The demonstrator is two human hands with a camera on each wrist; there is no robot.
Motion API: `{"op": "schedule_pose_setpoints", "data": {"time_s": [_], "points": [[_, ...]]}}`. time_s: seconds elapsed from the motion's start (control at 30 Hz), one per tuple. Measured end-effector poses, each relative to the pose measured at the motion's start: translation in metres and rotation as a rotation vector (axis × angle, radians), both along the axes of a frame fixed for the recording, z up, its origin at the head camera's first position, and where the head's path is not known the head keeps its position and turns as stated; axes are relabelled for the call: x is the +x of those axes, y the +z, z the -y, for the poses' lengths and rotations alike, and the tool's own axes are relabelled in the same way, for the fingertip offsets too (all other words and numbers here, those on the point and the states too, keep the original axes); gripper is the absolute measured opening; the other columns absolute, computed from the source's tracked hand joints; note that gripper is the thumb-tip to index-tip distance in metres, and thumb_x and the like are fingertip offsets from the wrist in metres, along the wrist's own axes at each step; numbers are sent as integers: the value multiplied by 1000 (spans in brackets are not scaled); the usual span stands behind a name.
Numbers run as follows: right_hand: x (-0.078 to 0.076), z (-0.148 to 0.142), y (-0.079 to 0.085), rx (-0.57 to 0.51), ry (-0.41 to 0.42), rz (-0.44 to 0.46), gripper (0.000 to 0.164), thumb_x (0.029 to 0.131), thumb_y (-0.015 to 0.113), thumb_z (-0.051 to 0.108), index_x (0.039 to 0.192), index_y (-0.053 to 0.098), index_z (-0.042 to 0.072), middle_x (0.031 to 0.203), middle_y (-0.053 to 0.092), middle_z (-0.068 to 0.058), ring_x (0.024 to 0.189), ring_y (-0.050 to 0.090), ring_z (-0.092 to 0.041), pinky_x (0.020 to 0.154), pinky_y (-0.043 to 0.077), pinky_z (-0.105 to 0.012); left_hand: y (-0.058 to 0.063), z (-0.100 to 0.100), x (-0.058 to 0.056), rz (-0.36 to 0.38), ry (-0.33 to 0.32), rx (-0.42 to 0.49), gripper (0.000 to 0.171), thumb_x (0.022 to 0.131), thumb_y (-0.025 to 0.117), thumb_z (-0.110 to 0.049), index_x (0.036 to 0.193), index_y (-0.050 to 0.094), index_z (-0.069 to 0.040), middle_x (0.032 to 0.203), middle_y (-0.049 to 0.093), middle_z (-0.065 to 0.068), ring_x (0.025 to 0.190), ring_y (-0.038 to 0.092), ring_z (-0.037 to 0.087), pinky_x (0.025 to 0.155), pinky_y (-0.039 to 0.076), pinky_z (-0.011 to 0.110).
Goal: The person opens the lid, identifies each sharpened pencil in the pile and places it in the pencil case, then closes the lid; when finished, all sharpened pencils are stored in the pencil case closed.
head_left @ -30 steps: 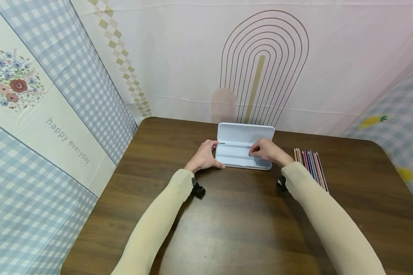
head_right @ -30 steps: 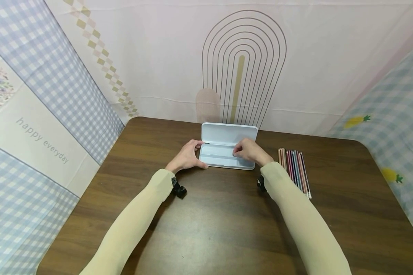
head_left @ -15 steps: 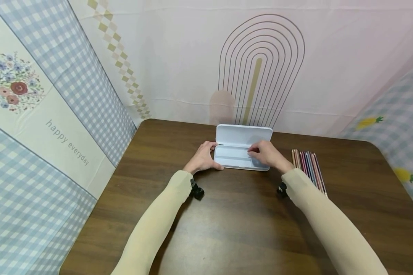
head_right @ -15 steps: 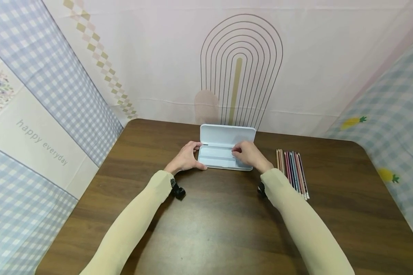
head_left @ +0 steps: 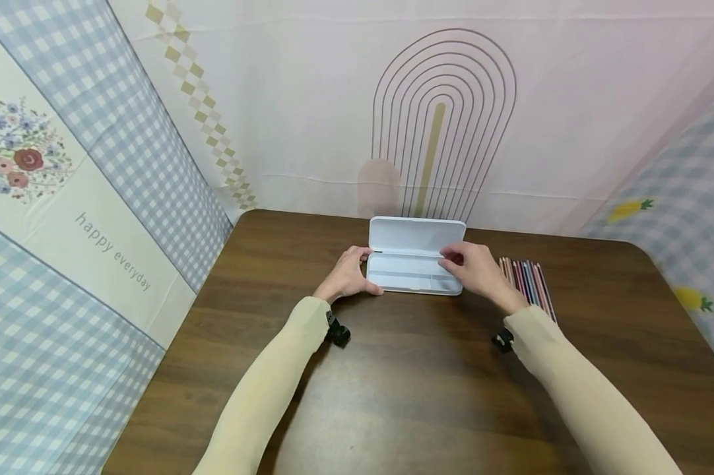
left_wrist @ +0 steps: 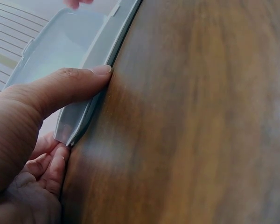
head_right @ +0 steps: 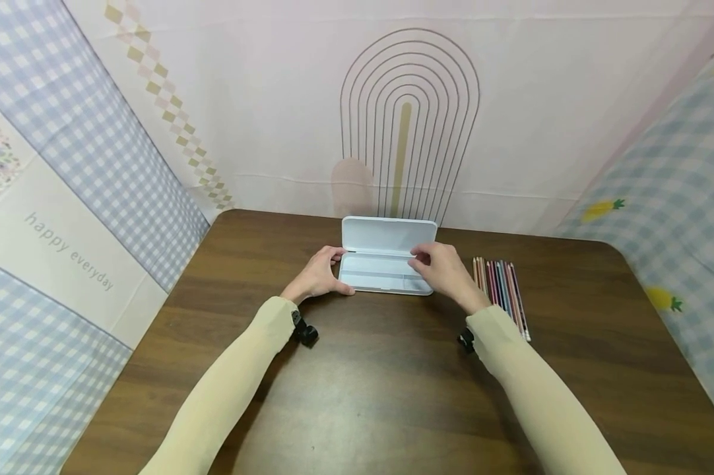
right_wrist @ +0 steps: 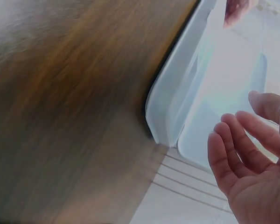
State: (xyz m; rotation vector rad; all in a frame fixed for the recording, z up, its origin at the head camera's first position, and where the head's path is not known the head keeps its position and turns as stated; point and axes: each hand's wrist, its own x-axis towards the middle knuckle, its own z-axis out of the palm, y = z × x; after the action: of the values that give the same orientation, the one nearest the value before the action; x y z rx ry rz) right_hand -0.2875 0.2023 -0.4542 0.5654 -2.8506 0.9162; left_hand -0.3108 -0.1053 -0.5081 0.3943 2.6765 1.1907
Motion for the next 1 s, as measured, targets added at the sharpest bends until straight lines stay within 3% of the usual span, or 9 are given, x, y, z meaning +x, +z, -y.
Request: {"op": "schedule_pose_setpoints", "data": {"time_s": [0.4, 0.7, 1.0], "points": [[28, -47, 5, 17, -137, -43, 29, 106, 71, 18, 124, 78, -4, 118, 78, -27, 103, 72, -38, 88, 56, -49, -1, 4, 0, -1, 3, 4, 99, 73, 101, -23, 157, 51, -5, 154, 53, 16, 147, 50, 32, 126, 44, 45], [47, -87, -6, 45, -245, -56, 30, 105, 70, 16, 123, 76, -8, 117, 76, -33, 100, 73, -45, 87, 58, -62, -1, 2, 0, 5, 5, 8, 99, 73, 101, -22, 157, 52, -6, 153, 54, 15, 146, 50, 32, 126, 44, 45], [61, -114, -20, 71, -363, -12, 32, 103, 70, 13, 123, 74, -11, 108, 77, -32, 91, 73, -44, 72, 56, -45, 0, 0, 0, 5, 1, 5, 99, 74, 101, -23, 157, 51, -5, 154, 54, 16, 147, 50, 32, 126, 44, 45]]}}
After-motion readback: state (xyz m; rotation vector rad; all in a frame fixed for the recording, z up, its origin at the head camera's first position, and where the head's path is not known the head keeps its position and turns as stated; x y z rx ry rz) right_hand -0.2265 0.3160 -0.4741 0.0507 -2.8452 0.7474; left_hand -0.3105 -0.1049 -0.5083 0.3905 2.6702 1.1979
